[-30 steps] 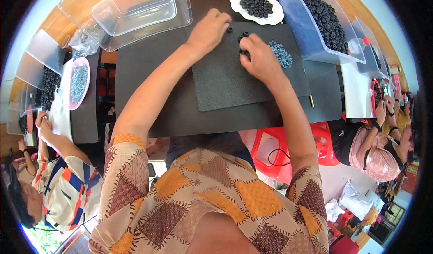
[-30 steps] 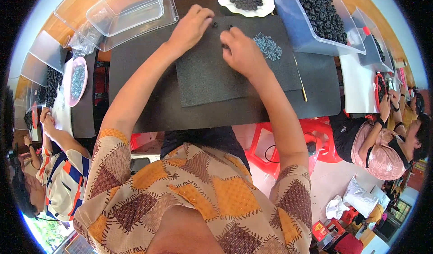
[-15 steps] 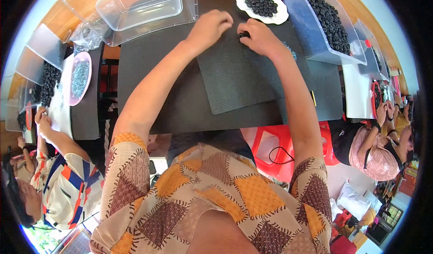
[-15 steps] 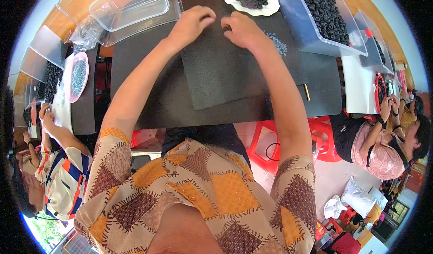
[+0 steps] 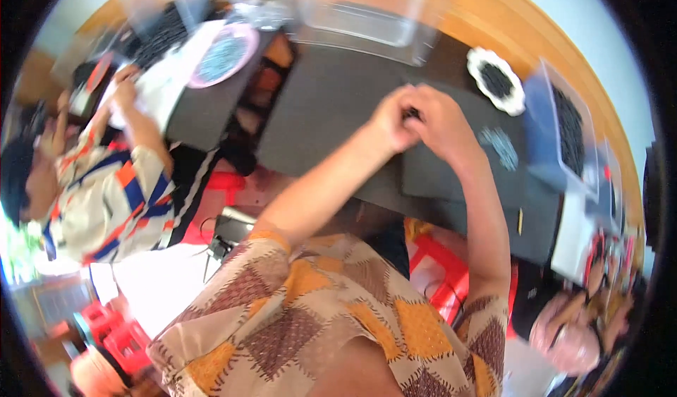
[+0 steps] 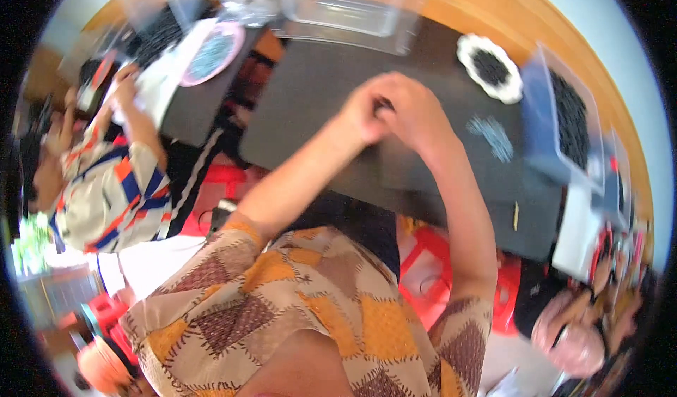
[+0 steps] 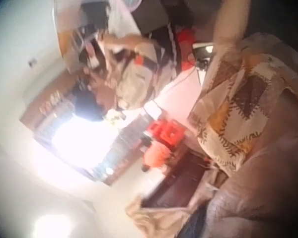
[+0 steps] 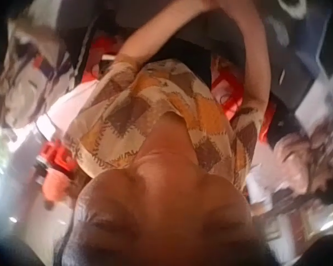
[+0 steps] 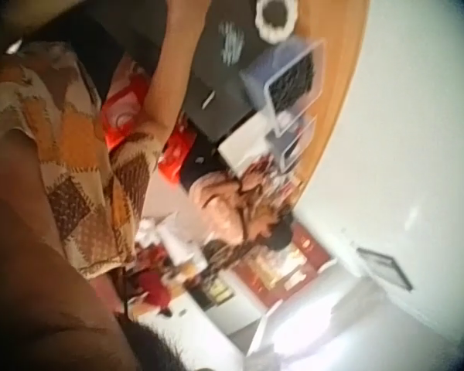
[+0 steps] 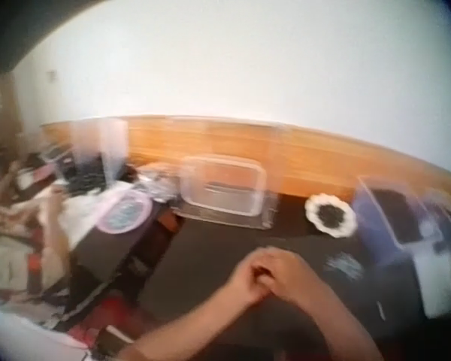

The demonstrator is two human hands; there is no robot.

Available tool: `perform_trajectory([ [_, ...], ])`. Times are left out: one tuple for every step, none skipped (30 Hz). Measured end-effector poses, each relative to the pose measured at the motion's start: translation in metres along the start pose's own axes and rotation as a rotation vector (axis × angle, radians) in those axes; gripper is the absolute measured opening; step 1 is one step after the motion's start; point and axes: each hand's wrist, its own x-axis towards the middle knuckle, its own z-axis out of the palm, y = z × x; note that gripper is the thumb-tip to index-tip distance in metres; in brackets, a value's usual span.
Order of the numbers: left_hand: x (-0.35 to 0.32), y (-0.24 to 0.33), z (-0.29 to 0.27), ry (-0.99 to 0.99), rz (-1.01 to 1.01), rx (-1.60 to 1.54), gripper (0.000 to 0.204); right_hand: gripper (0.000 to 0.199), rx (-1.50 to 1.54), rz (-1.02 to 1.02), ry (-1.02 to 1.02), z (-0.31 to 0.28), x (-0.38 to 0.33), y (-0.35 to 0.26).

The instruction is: The person assembles small black rubber grommets by hand at a workshop table.

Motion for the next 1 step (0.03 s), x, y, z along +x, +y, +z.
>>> perform_trajectory([
  [-0.0068, 0.0204, -0.0023, -0.003, 0.047, 0.01, 0.027, 0.029, -0.078, 0.059, -0.084, 0.0069, -0.0013, -0.0012],
])
